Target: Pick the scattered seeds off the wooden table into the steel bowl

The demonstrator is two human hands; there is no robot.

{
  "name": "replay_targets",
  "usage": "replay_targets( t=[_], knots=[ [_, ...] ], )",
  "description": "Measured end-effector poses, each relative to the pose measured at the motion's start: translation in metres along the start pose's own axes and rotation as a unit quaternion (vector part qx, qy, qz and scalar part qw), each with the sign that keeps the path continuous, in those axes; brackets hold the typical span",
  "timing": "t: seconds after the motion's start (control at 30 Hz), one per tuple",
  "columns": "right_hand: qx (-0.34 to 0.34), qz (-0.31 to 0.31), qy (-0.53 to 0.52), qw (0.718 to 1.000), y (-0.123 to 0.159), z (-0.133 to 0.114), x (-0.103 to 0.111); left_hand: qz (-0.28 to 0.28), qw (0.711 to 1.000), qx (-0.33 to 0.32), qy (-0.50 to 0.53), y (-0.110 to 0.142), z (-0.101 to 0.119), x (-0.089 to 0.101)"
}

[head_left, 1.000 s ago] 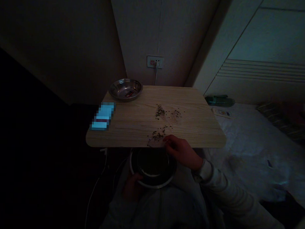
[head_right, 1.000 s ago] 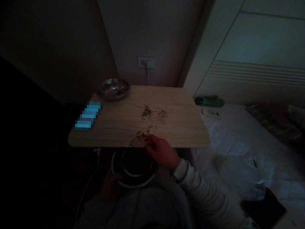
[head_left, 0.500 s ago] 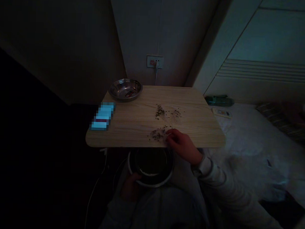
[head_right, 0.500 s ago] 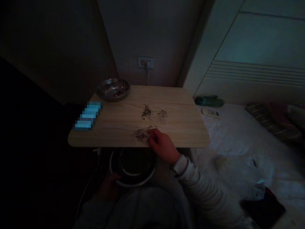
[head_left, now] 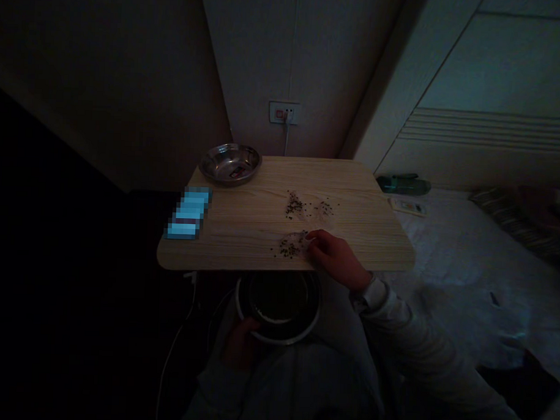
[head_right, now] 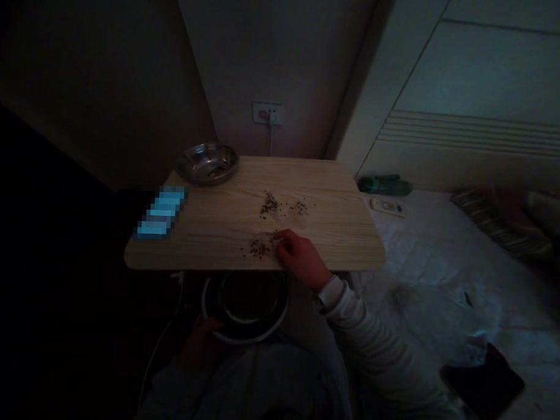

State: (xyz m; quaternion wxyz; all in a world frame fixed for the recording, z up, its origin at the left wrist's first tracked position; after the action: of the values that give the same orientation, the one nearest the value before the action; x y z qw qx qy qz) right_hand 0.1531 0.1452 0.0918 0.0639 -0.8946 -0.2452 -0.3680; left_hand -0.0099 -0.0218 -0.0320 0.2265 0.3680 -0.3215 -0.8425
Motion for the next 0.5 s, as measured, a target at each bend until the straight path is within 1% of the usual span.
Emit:
replay_targets(
  t=[0.1, 0.27, 0.4, 0.5],
  knots=[
    [0.002, -0.010, -0.015, 1.000, 0.0011, -0.0009, -0.0032, 0.001, 1.000, -0.001, -0.003, 0.0016, 0.0028, 0.0000],
    [-0.008, 0.002, -0.017, 1.000, -0.0011, 0.0013, 0.0000, -0.012, 0.998, 0.058, -0.005, -0.0004, -0.0019, 0.0040],
    [-0.021, 0.000, -0.020, 1.000, -0.0036, 0.0031, 0.0001, -0.023, 0.999, 0.043, 0.002, -0.0028, -0.0032, 0.0025],
    [-0.010, -0.012, -0.026, 1.000, -0.0035, 0.0011, -0.0042, -0.022, 1.000, 0.017, -0.003, -0.0031, -0.0024, 0.0016]
  ],
)
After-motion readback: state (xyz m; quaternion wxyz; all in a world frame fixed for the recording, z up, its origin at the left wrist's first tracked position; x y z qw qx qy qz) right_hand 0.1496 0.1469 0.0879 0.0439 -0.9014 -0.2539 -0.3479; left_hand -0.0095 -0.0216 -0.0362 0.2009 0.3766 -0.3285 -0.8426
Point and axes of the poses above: each hand's wrist, its own y-axis away from the middle knuckle, its own x-axis out of the back of the hand, z = x × y, the point moved 5 cm from there along -y, towards the middle knuckle, and after that the axes turned 8 degrees about -z, right-handed, at the moved point
